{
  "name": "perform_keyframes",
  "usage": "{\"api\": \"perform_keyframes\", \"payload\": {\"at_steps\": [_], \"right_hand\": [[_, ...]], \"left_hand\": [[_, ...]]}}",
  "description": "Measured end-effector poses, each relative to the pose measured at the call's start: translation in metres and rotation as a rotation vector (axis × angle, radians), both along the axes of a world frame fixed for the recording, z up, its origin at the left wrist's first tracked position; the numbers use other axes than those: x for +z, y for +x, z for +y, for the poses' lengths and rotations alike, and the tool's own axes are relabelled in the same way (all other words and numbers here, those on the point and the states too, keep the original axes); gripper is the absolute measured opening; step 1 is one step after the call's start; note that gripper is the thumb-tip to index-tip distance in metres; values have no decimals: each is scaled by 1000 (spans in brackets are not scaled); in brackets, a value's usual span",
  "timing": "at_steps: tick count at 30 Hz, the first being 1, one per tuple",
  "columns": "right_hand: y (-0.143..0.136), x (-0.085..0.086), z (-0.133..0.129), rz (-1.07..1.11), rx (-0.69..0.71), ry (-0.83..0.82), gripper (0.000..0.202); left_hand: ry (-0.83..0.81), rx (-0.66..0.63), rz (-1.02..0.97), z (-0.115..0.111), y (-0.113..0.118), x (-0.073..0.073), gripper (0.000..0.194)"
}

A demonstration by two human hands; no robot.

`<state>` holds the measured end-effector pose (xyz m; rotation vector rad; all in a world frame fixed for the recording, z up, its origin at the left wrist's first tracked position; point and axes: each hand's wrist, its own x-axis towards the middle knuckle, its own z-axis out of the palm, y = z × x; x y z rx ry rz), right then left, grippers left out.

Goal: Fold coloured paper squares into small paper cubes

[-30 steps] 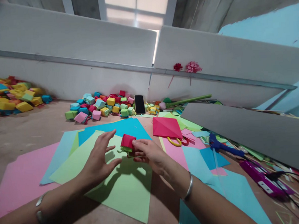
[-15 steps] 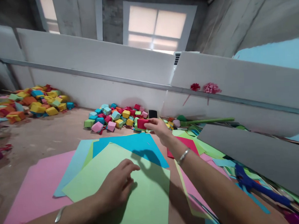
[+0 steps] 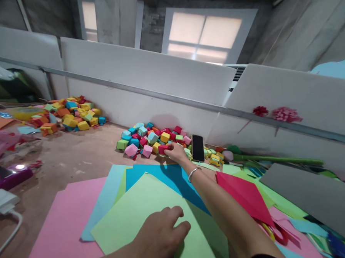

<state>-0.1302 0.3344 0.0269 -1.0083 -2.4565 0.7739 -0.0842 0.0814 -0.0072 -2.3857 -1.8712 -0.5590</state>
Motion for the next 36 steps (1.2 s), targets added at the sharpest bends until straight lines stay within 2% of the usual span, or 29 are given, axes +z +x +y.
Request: {"api": "perform_keyframes", "payload": {"at_steps": [3,6,8,11,15,19,25,31,34,36], "right_hand": [[5,1,4,-31,21,46,33],[0,11,-5,-24,96,61,31],[-12,20,-20,-10,180,64,30],[-46,31,-51,1,312,88,25],[-99,28,-94,-54,402,152,23],[-129,12,-116,-122,353,268,26],[-135,-2,-113,-124,249,449,35],[-134,-7,-113,-130,254,512,49],[-131,-7,-116,-103,267,545,60],[-129,-7,-119,-83,292,572,59]], "left_hand": [[-11,68,8,0,-2,-1,29],[-105,237,2,0,-4,1,55],[-234,337,-4,0,-5,2,69],[-356,412,-9,1,-5,4,71],[-295,403,17,0,-7,9,56],[-298,384,44,1,-8,8,47],[-340,366,85,1,-7,7,48],[-376,352,67,-1,-9,13,48],[-334,363,55,0,-9,11,50],[-314,368,52,1,-9,8,52]]}}
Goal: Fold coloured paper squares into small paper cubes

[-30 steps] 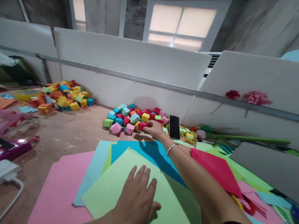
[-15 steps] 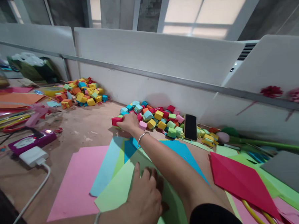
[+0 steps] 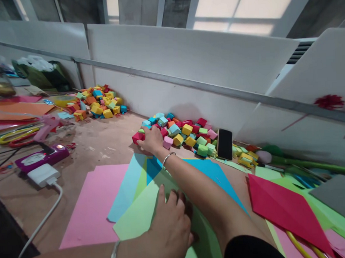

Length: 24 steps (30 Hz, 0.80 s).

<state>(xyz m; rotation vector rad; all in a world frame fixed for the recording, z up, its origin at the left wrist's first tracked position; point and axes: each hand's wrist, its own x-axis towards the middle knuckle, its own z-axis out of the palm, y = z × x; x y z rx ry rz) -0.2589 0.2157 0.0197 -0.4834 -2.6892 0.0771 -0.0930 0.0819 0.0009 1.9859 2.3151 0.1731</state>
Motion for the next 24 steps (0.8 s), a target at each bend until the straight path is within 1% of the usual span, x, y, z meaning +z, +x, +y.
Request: {"api": "perform_keyframes", "payload": {"at_steps": [3,5,11,17,24], "right_hand": [[1,0,-2,4,47,32,39],[1,-1,-2,-4,61,47,31],[-2,-2,4,-41,57,72,31],[-4,0,-4,-72,81,125,27],[-4,-6,-10,-104,67,169,24]], "left_hand": [[-3,-5,9,1,1,-2,49],[-31,-9,16,0,1,-1,48],[-69,-14,14,0,0,4,47],[-45,-12,43,1,1,-2,48],[-54,-22,29,1,1,-3,47]]}}
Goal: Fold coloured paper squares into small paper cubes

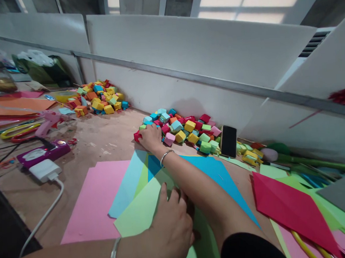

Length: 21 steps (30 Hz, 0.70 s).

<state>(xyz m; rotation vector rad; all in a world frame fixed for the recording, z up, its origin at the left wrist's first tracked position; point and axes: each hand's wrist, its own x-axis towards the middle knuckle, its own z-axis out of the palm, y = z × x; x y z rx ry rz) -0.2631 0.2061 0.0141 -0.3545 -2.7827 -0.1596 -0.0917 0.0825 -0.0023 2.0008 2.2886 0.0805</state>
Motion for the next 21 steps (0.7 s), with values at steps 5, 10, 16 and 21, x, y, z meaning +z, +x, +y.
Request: {"api": "perform_keyframes", "payload": {"at_steps": [5,10,16,21], "right_hand": [[3,1,-1,26,-41,32,34],[5,7,1,48,-56,49,41],[9,15,5,40,-26,61,41],[16,17,5,-22,15,70,47]], "left_hand": [[-22,2,22,0,1,2,47],[-19,3,23,-3,0,4,47],[7,8,31,-1,0,3,44],[11,23,40,-1,1,2,43]]}}
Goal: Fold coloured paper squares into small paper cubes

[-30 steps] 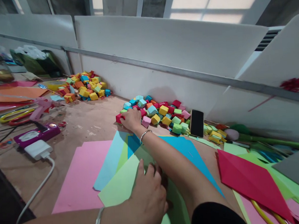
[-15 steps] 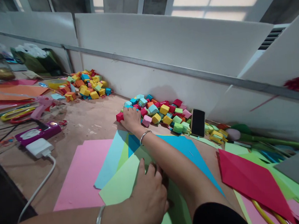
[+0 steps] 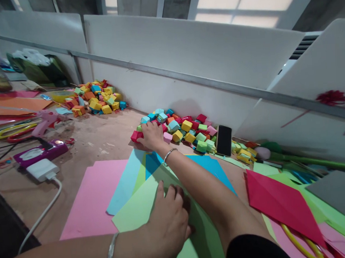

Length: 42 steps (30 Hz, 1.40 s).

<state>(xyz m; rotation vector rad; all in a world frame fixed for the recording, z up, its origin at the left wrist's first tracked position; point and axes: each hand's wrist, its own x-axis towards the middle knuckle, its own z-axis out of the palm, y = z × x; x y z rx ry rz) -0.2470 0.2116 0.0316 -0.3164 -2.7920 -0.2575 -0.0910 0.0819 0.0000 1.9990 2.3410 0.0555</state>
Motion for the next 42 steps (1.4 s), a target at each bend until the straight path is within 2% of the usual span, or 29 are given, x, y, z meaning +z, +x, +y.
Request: {"api": "perform_keyframes", "payload": {"at_steps": [4,10,17,22,27,31,38,42], "right_hand": [[4,1,-7,-84,52,15,51],[-5,12,-14,-285,88,16,36],[-18,27,-5,-501,108,50,31],[-16,31,-2,-447,193,147,25],[-16,28,-3,-375,203,177,21],[-17,23,-4,-349,203,142,29],[-20,21,-5,-270,168,43,29],[-25,24,-11,-233,175,10,35]], "left_hand": [[30,-2,20,-1,1,-3,42],[44,0,25,0,2,-10,44],[-70,-19,8,1,1,2,57],[-66,-14,24,1,0,1,56],[-13,-9,40,0,1,-2,50],[-2,-14,40,0,1,-4,48],[97,4,67,2,5,-18,49],[47,-2,67,3,2,-13,53]]}}
